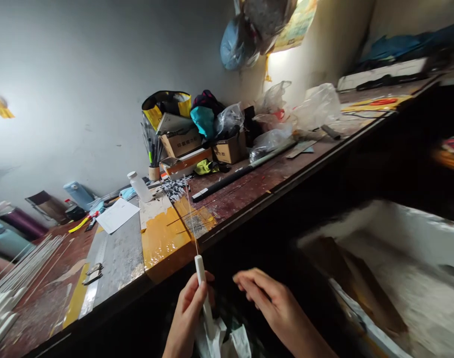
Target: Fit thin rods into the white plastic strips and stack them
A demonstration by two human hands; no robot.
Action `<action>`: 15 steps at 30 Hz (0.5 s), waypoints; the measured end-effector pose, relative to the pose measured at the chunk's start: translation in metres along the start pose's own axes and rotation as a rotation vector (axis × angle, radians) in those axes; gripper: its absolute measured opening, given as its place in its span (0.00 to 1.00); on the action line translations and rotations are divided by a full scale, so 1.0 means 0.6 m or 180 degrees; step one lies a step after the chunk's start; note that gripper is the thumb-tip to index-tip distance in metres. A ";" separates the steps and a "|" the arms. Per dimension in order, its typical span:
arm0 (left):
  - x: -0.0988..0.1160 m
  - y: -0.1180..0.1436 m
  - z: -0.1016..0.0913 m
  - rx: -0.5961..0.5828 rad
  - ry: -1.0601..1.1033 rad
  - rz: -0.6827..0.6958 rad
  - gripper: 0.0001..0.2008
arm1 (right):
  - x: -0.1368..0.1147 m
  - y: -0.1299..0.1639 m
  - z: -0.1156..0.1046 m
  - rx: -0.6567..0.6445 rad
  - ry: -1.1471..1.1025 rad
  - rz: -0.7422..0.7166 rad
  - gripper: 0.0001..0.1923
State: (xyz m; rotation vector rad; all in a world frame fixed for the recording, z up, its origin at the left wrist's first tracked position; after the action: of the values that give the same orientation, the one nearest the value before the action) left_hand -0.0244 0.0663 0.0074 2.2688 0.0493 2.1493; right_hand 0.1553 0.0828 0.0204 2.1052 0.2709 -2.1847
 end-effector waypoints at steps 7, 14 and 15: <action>-0.041 0.025 0.018 -0.0848 0.0059 -0.0153 0.22 | -0.050 -0.078 0.036 -0.0507 -0.1110 -0.0101 0.17; -0.087 0.045 0.013 -0.0118 0.0166 -0.0455 0.21 | -0.042 -0.095 0.026 0.0021 -0.1404 -0.0245 0.14; -0.095 0.048 0.012 0.0010 0.0164 -0.0503 0.22 | -0.041 -0.100 0.018 0.0104 -0.1395 -0.0292 0.14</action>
State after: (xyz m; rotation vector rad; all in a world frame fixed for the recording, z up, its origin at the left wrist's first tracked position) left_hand -0.0200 0.0355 -0.0491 2.1312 0.2247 2.1278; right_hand 0.1341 0.1383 0.0491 1.5929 0.2974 -2.6395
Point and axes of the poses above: each hand's wrist, its own y-axis away from the middle knuckle, its own z-axis out of the palm, x = y × z, the point moved 4 cm from there along -y, towards the middle knuckle, and after that the axes turned 9 degrees about -y, right-handed, at the moved point
